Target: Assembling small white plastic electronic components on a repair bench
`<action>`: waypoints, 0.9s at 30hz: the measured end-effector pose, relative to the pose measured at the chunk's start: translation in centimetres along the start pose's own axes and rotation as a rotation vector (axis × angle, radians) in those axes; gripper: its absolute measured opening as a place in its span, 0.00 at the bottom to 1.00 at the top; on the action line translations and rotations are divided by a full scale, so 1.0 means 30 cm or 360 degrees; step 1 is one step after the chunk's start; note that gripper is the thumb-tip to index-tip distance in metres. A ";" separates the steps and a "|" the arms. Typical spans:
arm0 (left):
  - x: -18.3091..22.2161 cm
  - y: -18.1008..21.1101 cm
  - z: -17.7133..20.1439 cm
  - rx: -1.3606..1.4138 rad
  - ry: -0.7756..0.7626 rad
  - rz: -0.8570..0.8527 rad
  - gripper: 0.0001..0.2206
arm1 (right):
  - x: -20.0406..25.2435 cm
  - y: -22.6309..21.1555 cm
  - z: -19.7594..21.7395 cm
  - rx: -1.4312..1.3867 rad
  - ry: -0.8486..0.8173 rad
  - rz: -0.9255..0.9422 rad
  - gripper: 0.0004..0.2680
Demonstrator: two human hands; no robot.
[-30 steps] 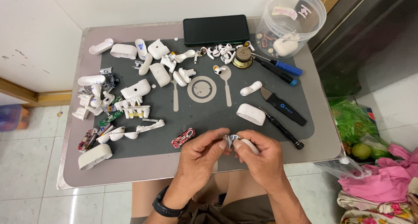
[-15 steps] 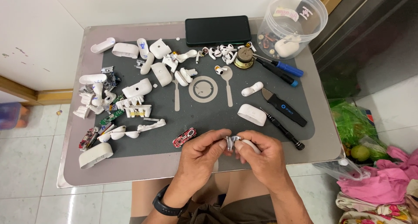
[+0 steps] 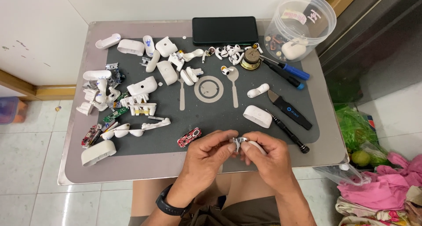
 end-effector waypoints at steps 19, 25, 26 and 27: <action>0.023 0.096 -0.039 -0.0335 0.0019 -0.0313 0.13 | 0.026 0.016 0.011 0.0136 0.0319 -0.0196 0.04; 0.038 0.107 -0.051 -0.0651 0.0065 -0.0418 0.17 | 0.032 0.029 0.018 0.0269 0.0330 -0.0212 0.03; 0.044 0.112 -0.058 -0.0756 0.0065 -0.0439 0.17 | 0.035 0.039 0.020 0.0202 0.0345 -0.0163 0.04; 0.049 0.115 -0.067 -0.0860 0.0064 -0.0456 0.18 | 0.039 0.049 0.025 0.0137 0.0362 -0.0117 0.04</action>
Point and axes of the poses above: each hand's wrist, its own x-axis away from the middle knuckle, its own z-axis out of the back of the hand, y = z × x, the point moved 9 cm from there along -x, towards the middle knuckle, and after that the axes turned 10 degrees about x, right-handed, at the moved point
